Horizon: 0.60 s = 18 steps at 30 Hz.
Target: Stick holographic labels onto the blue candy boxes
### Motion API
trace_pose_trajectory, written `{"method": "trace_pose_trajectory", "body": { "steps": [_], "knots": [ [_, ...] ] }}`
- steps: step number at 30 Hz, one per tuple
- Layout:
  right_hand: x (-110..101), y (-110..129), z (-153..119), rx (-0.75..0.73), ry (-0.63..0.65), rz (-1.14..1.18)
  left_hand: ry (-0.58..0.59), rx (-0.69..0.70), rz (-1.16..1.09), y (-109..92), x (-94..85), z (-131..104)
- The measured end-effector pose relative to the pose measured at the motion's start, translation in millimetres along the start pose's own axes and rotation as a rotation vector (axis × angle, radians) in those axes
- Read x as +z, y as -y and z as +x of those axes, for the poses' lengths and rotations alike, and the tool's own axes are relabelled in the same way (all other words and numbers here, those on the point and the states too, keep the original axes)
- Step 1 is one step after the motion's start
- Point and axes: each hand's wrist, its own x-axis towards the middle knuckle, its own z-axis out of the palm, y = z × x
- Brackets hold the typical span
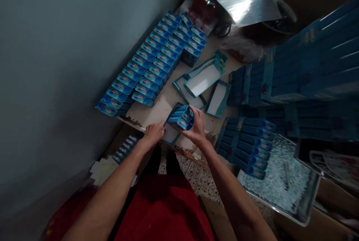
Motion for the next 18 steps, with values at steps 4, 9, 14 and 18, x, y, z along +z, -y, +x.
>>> {"method": "trace_pose_trajectory", "body": {
  "steps": [4,9,14,18],
  "knots": [
    [0,3,4,-0.024,0.103,-0.228,-0.010,-0.026,0.002,-5,-0.3,1],
    [8,14,31,-0.059,0.191,-0.433,-0.022,-0.042,0.001,-8,0.9,-1],
    [22,-6,39,-0.080,0.243,-0.441,-0.077,-0.002,-0.053,-11,-3.3,5],
    [16,-3,34,-0.084,0.269,-0.507,-0.111,0.067,-0.110,-10,-5.3,9]
  ]
}}
